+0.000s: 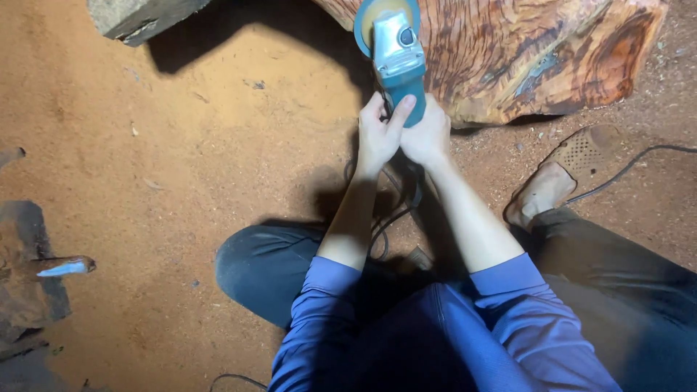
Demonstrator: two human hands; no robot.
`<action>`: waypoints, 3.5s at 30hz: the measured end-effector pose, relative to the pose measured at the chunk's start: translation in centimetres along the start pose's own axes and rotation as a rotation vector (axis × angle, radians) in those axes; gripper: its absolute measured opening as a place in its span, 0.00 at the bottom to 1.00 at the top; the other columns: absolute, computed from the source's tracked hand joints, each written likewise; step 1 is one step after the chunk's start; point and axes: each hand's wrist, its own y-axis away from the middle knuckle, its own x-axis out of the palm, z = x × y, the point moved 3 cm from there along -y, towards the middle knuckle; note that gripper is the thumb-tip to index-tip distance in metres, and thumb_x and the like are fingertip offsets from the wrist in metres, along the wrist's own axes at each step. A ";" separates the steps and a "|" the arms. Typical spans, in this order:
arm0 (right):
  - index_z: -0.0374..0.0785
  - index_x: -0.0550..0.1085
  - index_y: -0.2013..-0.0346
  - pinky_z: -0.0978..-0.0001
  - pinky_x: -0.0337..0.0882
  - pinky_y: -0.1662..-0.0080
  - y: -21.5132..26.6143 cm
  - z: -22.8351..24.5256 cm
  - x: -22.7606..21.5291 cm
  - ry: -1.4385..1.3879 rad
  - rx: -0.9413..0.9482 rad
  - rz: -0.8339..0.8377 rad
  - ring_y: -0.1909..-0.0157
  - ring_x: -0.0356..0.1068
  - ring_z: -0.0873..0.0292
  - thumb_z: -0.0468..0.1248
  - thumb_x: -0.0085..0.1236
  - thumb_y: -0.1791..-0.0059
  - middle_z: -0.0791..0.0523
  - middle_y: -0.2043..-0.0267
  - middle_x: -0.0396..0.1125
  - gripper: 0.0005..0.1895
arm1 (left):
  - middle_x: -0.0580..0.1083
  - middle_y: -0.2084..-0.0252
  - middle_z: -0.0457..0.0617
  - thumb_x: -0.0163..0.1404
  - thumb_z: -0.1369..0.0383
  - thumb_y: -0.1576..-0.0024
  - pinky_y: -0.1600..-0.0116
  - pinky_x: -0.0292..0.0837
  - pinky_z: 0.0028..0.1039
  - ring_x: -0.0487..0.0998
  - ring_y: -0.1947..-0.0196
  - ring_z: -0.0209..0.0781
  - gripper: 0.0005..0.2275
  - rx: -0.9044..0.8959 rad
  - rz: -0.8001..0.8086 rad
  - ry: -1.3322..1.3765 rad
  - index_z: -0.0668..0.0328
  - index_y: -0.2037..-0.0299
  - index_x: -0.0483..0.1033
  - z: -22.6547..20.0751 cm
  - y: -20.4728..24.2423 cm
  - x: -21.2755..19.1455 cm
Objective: Using a handheld angle grinder with a sanding disc to smooth the surface of a large wood carving.
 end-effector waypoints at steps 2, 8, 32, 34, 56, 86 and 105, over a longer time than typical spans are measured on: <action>0.39 0.73 0.54 0.42 0.70 0.46 0.1 -1.5 0.2 0.013 0.027 0.004 0.47 0.72 0.37 0.54 0.58 0.53 0.44 0.60 0.73 0.24 | 0.80 0.64 0.56 0.58 0.52 0.42 0.53 0.81 0.42 0.82 0.58 0.45 0.16 0.013 0.028 0.036 0.56 0.57 0.77 0.0 0.5 0.3; 0.42 0.74 0.56 0.47 0.72 0.47 1.0 -2.7 1.1 -0.032 0.111 -0.026 0.49 0.74 0.42 0.59 0.53 0.52 0.47 0.61 0.74 0.25 | 0.80 0.64 0.57 0.59 0.53 0.42 0.52 0.80 0.41 0.83 0.58 0.47 0.16 -0.030 0.075 0.006 0.56 0.56 0.77 1.3 1.5 0.4; 0.47 0.64 0.48 0.43 0.70 0.46 0.9 -4.8 -0.6 0.123 -0.022 0.102 0.44 0.71 0.39 0.56 0.66 0.60 0.44 0.51 0.71 0.33 | 0.74 0.76 0.48 0.58 0.64 0.40 0.79 0.76 0.23 0.79 0.82 0.39 0.11 -0.097 0.105 0.512 0.63 0.66 0.71 10.9 -1.0 1.5; 0.47 0.65 0.48 0.45 0.71 0.46 0.5 -4.7 0.0 0.073 0.000 0.089 0.43 0.72 0.40 0.55 0.68 0.60 0.45 0.51 0.71 0.33 | 0.74 0.78 0.51 0.57 0.65 0.39 0.80 0.77 0.28 0.79 0.85 0.43 0.10 -0.102 0.115 0.550 0.64 0.64 0.72 11.5 -1.2 0.9; 0.42 0.69 0.49 0.40 0.70 0.45 0.5 -7.9 3.0 -0.217 -0.006 0.043 0.44 0.70 0.36 0.51 0.69 0.62 0.42 0.54 0.72 0.33 | 0.79 0.70 0.55 0.61 0.59 0.43 0.58 0.80 0.38 0.81 0.63 0.43 0.13 0.034 0.034 -0.116 0.59 0.59 0.77 1.8 2.3 1.1; 0.45 0.64 0.54 0.46 0.71 0.48 0.5 -5.4 -0.2 0.399 -0.038 0.028 0.49 0.74 0.39 0.59 0.61 0.60 0.46 0.58 0.73 0.30 | 0.78 0.64 0.49 0.61 0.70 0.42 0.72 0.76 0.19 0.80 0.70 0.30 0.13 -0.133 0.232 0.677 0.68 0.50 0.78 9.2 -0.3 0.4; 0.47 0.69 0.52 0.44 0.72 0.47 -1.7 -1.4 -2.3 0.162 -0.100 0.033 0.46 0.72 0.40 0.56 0.69 0.63 0.46 0.57 0.73 0.32 | 0.81 0.63 0.55 0.64 0.64 0.44 0.54 0.81 0.38 0.82 0.58 0.41 0.14 0.065 0.041 0.400 0.65 0.54 0.80 1.2 -2.0 0.0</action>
